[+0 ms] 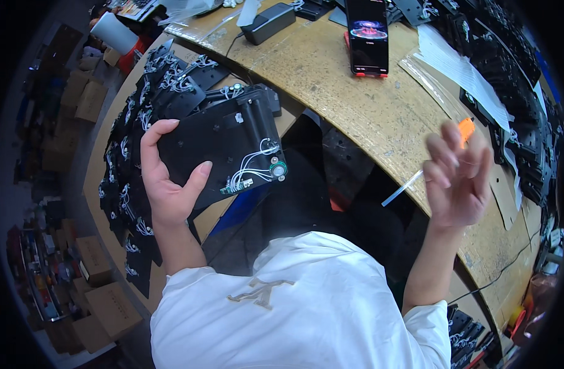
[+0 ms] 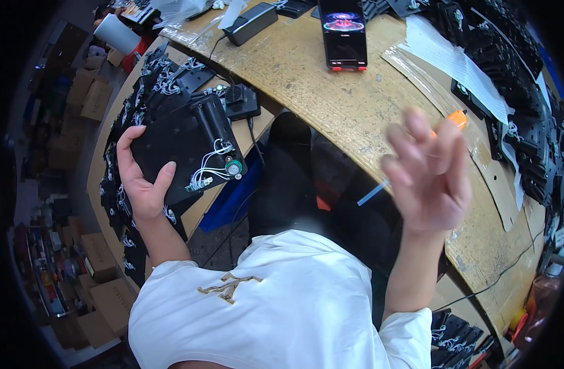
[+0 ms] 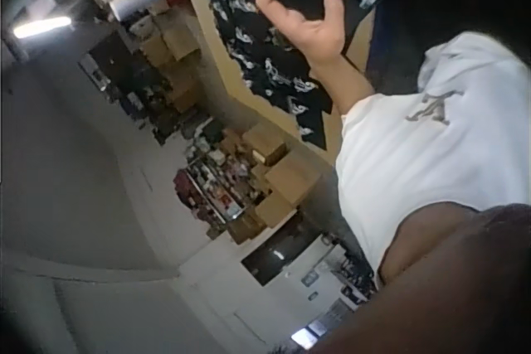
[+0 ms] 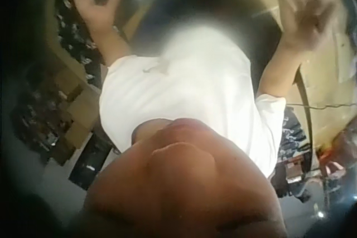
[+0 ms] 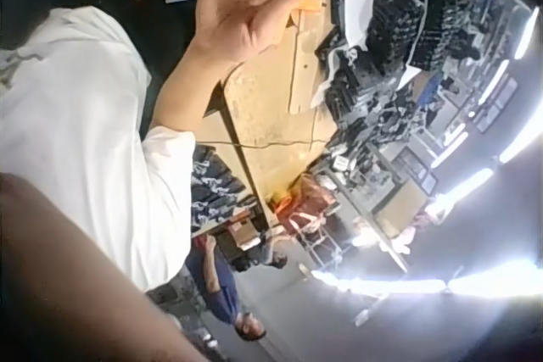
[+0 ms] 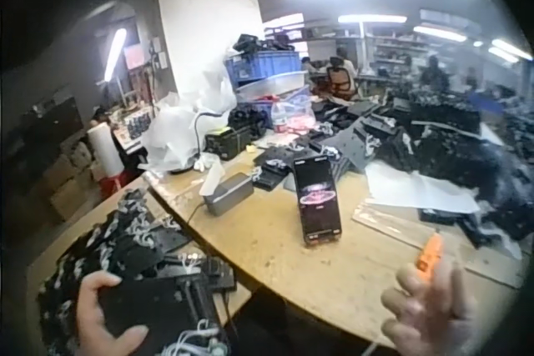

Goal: The person uses an orange hot glue gun to apply adhesive to the internal components of a black electronic device. They repeatedly pick up the device, apply glue to specific areas near the wires and circuit board, and place it back on the table.

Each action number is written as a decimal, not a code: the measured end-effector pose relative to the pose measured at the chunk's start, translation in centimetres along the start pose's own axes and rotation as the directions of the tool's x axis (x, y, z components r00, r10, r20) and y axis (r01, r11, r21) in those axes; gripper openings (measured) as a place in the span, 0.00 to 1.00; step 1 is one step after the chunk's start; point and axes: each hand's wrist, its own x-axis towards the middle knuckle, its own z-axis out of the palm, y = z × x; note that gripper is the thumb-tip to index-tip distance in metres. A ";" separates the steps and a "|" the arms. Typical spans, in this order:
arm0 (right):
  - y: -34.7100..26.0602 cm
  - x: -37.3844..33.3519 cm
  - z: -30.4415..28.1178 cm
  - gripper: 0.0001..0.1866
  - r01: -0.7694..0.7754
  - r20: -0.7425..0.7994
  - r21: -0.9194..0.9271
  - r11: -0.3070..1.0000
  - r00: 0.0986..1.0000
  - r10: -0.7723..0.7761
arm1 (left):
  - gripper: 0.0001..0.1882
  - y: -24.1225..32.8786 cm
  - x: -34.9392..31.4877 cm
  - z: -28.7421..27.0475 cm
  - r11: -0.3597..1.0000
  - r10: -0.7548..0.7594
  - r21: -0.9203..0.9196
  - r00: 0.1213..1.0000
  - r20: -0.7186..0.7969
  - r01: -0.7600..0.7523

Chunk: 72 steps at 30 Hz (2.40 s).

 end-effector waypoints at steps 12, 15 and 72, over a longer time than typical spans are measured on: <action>5.3 1.4 1.5 0.29 -0.499 -0.259 -0.680 0.537 0.849 0.461 | 0.34 0.5 0.3 2.9 0.985 0.128 0.107 0.990 0.055 -0.133; 5.6 1.9 0.3 0.35 -0.463 -0.202 -0.751 0.471 0.840 0.503 | 0.35 0.6 0.5 3.1 0.978 0.183 0.083 0.978 0.098 -0.192; -0.4 -2.6 -1.1 0.17 -0.034 0.030 -0.063 0.997 0.999 0.036 | 0.35 -2.2 0.3 5.8 0.998 0.047 0.027 0.994 0.098 -0.050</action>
